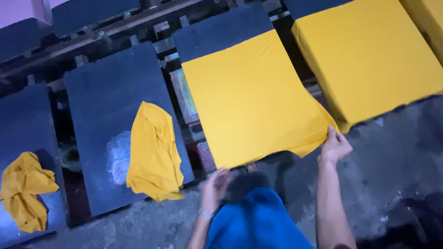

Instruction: Placing and smoothing fabric pieces onto boards on a production line for screen printing.

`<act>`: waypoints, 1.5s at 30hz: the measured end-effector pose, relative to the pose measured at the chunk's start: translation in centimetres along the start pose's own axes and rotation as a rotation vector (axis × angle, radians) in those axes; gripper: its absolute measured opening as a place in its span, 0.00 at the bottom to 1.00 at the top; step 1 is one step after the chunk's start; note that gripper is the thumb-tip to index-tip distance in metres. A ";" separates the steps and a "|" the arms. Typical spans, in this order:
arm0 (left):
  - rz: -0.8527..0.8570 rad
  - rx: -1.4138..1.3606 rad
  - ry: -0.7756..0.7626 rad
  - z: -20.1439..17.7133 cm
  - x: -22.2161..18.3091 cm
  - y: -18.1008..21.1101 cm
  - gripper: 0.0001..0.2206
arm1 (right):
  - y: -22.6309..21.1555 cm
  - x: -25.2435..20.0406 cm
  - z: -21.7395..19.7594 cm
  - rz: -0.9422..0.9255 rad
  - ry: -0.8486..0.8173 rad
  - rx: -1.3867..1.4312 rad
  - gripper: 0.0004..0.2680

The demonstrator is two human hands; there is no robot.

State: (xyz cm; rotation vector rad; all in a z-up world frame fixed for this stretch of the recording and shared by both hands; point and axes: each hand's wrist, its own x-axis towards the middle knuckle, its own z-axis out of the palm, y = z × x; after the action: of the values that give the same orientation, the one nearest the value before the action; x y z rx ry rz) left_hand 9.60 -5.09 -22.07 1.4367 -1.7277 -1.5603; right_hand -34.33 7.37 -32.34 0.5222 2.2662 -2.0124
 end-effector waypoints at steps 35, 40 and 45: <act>-0.045 -0.533 0.138 5.0 18.9 16.0 0.12 | -10.1 1.5 10.4 -1.090 -1.005 -1.226 0.08; -0.028 -0.494 0.121 5.2 18.9 16.2 0.13 | -9.2 1.9 10.6 -1.228 -1.048 -1.255 0.09; -0.027 -0.503 0.136 5.3 18.5 16.6 0.12 | -10.8 1.3 10.0 -1.205 -1.108 -1.195 0.10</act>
State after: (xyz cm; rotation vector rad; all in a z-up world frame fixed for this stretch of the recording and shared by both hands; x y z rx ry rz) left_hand -8.84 -21.02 -14.74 1.2720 -1.1310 -1.7082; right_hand -40.43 -3.06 -23.79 -1.7642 2.3072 -0.2143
